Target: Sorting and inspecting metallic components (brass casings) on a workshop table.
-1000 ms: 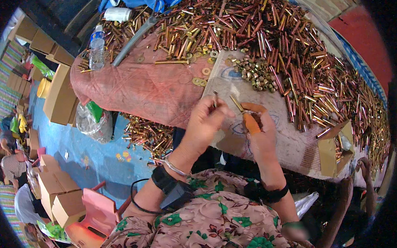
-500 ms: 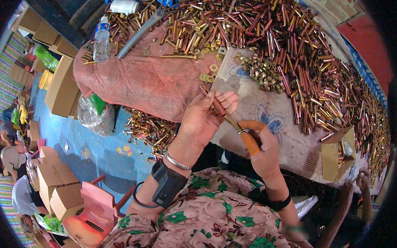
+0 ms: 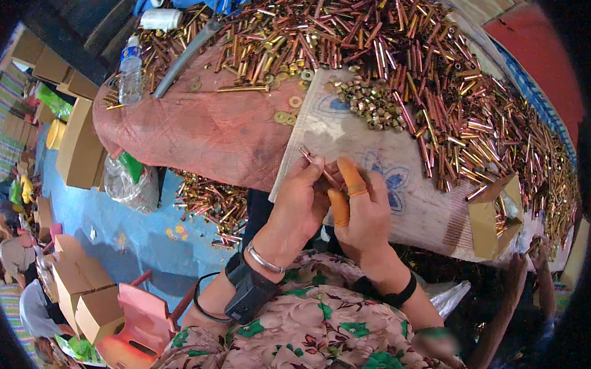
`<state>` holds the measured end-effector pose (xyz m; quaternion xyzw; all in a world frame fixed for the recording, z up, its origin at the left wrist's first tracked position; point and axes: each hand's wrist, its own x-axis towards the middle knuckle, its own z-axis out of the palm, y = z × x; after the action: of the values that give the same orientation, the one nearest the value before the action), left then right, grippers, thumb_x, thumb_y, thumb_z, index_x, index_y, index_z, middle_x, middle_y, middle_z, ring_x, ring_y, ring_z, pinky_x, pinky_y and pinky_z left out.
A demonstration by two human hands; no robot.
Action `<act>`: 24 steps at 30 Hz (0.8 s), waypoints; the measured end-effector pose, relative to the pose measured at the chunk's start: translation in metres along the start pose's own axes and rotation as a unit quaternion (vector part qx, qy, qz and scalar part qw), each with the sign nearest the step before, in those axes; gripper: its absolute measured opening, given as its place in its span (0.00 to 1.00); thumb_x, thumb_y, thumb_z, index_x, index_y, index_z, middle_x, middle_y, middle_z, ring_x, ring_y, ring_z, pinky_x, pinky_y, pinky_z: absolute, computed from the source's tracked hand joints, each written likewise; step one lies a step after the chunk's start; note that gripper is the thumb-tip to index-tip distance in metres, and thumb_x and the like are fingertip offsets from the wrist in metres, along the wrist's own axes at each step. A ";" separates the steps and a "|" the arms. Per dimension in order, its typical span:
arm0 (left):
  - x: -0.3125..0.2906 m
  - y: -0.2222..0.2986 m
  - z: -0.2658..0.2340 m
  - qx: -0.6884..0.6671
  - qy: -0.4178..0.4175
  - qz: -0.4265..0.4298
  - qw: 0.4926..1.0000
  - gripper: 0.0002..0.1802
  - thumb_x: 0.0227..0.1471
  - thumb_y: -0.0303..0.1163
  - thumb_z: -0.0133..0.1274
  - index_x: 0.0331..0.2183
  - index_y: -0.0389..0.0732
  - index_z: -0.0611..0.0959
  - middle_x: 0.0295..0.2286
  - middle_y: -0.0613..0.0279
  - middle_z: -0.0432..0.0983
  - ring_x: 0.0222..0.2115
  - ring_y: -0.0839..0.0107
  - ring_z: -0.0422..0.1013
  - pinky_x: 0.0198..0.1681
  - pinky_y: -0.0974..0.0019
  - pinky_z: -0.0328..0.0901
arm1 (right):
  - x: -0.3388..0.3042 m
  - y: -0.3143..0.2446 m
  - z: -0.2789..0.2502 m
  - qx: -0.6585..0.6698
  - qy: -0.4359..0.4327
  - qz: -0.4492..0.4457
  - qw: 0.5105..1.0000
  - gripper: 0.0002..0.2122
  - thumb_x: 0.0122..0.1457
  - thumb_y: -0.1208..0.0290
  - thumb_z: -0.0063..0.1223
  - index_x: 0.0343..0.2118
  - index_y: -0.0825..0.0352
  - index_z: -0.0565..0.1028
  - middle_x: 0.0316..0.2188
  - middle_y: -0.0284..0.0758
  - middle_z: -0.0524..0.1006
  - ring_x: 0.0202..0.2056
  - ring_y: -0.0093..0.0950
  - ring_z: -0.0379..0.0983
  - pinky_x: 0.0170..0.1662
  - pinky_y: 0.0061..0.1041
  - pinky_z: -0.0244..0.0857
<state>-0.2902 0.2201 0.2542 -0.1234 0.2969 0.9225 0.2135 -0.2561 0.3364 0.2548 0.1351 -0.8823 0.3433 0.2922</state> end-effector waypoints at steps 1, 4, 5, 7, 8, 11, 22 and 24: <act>-0.001 -0.005 0.001 -0.004 0.000 -0.003 1.000 0.07 0.56 0.32 0.42 0.35 0.40 0.71 0.34 0.60 0.72 0.36 0.67 0.70 0.43 0.62 0.66 | 0.002 -0.002 -0.005 -0.058 -0.022 0.007 0.998 0.22 0.47 0.67 0.55 0.48 0.63 0.69 0.43 0.42 0.67 0.41 0.40 0.63 0.46 0.35 0.56; 0.000 -0.016 0.006 -0.017 0.015 -0.029 0.999 0.07 0.57 0.33 0.40 0.36 0.41 0.70 0.34 0.62 0.71 0.35 0.69 0.69 0.41 0.63 0.66 | 0.012 0.004 -0.001 -0.068 -0.032 -0.028 0.997 0.22 0.49 0.63 0.53 0.48 0.64 0.68 0.45 0.42 0.65 0.43 0.41 0.62 0.49 0.37 0.53; 0.001 -0.020 0.009 -0.022 0.021 -0.041 0.999 0.07 0.57 0.33 0.40 0.36 0.42 0.69 0.35 0.62 0.70 0.36 0.69 0.69 0.40 0.63 0.67 | 0.012 0.008 0.002 -0.034 -0.030 0.003 0.999 0.22 0.50 0.64 0.51 0.49 0.64 0.67 0.46 0.43 0.66 0.44 0.43 0.61 0.50 0.40 0.51; 0.003 -0.026 0.013 -0.034 0.034 -0.064 0.997 0.06 0.58 0.33 0.38 0.36 0.43 0.68 0.36 0.62 0.69 0.36 0.70 0.69 0.39 0.63 0.67 | 0.014 0.012 0.000 -0.012 -0.032 0.011 0.999 0.20 0.51 0.65 0.50 0.48 0.65 0.67 0.44 0.43 0.68 0.42 0.43 0.63 0.49 0.38 0.54; 0.003 -0.026 0.012 -0.024 0.031 -0.071 0.997 0.07 0.58 0.34 0.38 0.37 0.43 0.68 0.35 0.62 0.70 0.35 0.70 0.69 0.38 0.62 0.68 | 0.016 0.013 0.000 0.004 -0.033 0.015 0.999 0.20 0.52 0.65 0.49 0.48 0.65 0.67 0.43 0.43 0.68 0.42 0.43 0.64 0.48 0.37 0.55; 0.000 -0.020 0.007 0.001 0.026 -0.080 0.996 0.08 0.59 0.36 0.38 0.38 0.44 0.67 0.33 0.60 0.70 0.32 0.70 0.69 0.35 0.61 0.68 | 0.024 0.024 -0.013 0.212 0.005 0.183 0.960 0.14 0.53 0.70 0.48 0.42 0.67 0.70 0.37 0.44 0.71 0.37 0.42 0.67 0.43 0.34 0.60; -0.001 -0.017 0.004 0.071 0.002 -0.086 0.994 0.13 0.57 0.39 0.42 0.40 0.42 0.68 0.23 0.63 0.67 0.17 0.78 0.55 0.21 0.75 0.53 | 0.054 0.105 -0.003 -0.111 -0.024 0.080 0.990 0.08 0.48 0.75 0.52 0.33 0.67 0.71 0.31 0.41 0.72 0.32 0.42 0.70 0.33 0.36 0.64; 0.000 -0.016 0.001 0.088 -0.009 -0.089 0.992 0.13 0.57 0.39 0.43 0.40 0.42 0.68 0.22 0.64 0.66 0.16 0.80 0.55 0.20 0.76 0.53 | 0.058 0.103 0.000 -0.132 -0.038 0.079 0.987 0.08 0.48 0.74 0.53 0.33 0.66 0.71 0.31 0.40 0.72 0.31 0.41 0.70 0.32 0.37 0.64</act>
<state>-0.2829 0.2328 0.2473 -0.1215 0.3629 0.8713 0.3073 -0.3474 0.4094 0.2360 0.0387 -0.9383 0.2403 0.2455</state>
